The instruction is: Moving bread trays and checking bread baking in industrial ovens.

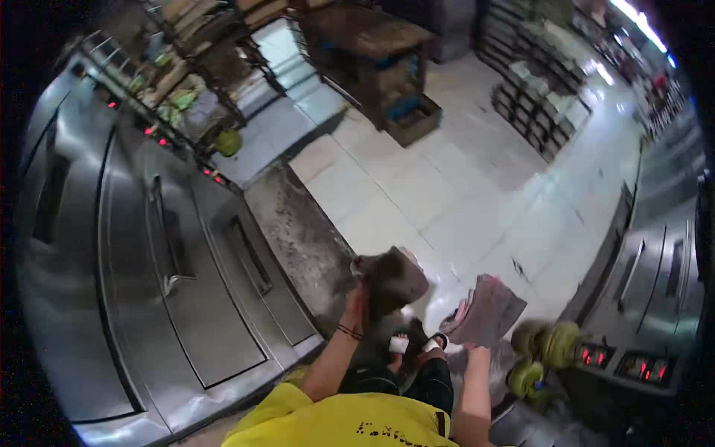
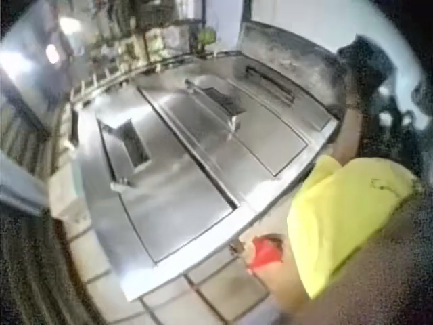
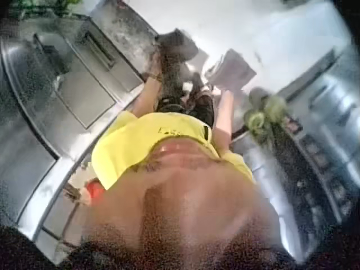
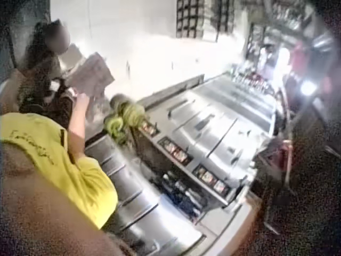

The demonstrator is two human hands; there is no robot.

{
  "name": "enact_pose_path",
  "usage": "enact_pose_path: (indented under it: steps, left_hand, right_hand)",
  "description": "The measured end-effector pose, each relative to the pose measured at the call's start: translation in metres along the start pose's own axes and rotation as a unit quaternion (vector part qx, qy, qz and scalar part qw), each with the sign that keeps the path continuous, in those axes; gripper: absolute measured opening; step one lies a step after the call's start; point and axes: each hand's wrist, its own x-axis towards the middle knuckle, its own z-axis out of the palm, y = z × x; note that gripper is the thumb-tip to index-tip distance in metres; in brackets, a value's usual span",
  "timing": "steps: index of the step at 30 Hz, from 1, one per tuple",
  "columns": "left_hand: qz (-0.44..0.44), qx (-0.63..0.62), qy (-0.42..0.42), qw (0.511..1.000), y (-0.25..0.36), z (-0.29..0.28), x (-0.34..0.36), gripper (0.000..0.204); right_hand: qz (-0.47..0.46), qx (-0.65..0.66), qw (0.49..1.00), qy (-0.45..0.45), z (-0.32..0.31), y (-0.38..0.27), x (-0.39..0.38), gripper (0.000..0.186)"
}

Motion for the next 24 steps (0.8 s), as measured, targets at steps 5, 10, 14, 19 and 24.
enact_pose_path:
  steps: [5, 10, 14, 19, 24]
  left_hand:
    - [0.071, 0.189, 0.271, 0.941, 0.010, 0.015, 0.042, 0.020]
    - [0.150, 0.116, 0.331, 0.925, 0.052, -0.036, 0.027, 0.026]
    - [0.253, 0.005, 0.141, 0.957, 0.071, -0.125, -0.018, 0.031]
    - [0.255, -0.067, 0.325, 0.908, 0.066, -0.028, -0.001, 0.039]
    - [0.324, -0.066, 0.318, 0.888, 0.067, -0.002, -0.025, 0.039]
  right_hand:
    - [0.094, 0.439, 0.892, 0.049, 0.069, 0.068, 0.031, 0.031]
    - [0.355, 0.856, 0.375, -0.027, 0.088, 0.089, 0.054, 0.030]
    - [0.273, 0.908, 0.273, -0.160, 0.096, 0.085, 0.102, 0.033]
    - [0.217, 0.857, 0.412, -0.221, 0.121, 0.114, 0.157, 0.037]
    - [0.170, 0.820, 0.439, -0.326, 0.110, 0.034, 0.240, 0.050]
